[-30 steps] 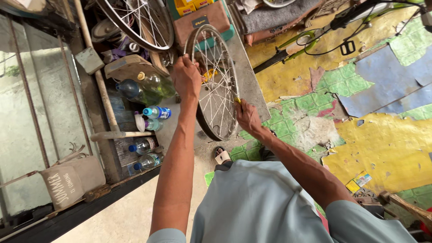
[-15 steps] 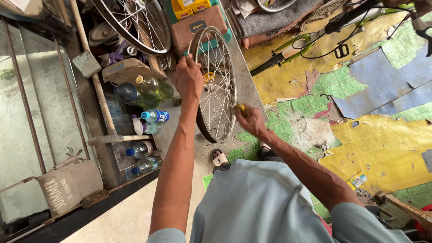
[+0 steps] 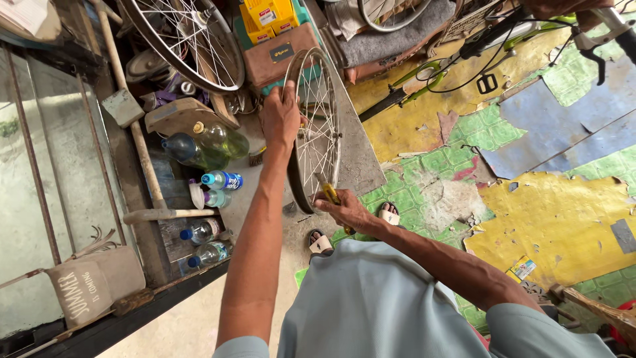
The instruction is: The person uses a yellow spoke wrench to tighten the nipples on a bicycle wheel rim. They rotate the wheel and adjust multiple spokes in sequence while holding the rim steady with the other hand.
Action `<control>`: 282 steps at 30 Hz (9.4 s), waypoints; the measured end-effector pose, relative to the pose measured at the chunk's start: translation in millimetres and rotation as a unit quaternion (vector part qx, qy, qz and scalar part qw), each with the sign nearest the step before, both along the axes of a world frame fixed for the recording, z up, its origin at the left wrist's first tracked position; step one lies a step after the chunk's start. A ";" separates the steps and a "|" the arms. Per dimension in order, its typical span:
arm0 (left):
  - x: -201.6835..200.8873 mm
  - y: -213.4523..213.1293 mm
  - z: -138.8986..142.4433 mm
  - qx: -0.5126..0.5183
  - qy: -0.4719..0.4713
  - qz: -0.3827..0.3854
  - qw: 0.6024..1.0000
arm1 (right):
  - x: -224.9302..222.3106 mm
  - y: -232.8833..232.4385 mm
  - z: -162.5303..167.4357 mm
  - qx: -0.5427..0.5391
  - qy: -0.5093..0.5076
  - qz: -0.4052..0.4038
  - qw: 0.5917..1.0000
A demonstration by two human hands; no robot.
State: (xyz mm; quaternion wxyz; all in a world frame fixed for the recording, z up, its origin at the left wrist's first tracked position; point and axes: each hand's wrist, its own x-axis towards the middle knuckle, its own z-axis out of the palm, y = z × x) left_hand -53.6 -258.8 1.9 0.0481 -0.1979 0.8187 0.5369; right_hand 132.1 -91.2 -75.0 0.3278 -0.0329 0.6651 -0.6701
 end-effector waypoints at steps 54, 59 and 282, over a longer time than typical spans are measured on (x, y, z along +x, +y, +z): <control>-8.1 -11.6 34.8 -0.155 0.150 -0.333 0.918 | -114.8 34.5 25.4 0.356 0.540 0.211 0.733; -6.3 -10.4 36.7 -0.137 0.137 -0.329 0.924 | -125.3 37.9 29.9 0.352 0.554 0.199 0.727; -42.0 46.9 -43.9 -0.159 0.053 -0.144 0.975 | -16.4 3.1 -41.7 0.280 0.200 -0.169 0.924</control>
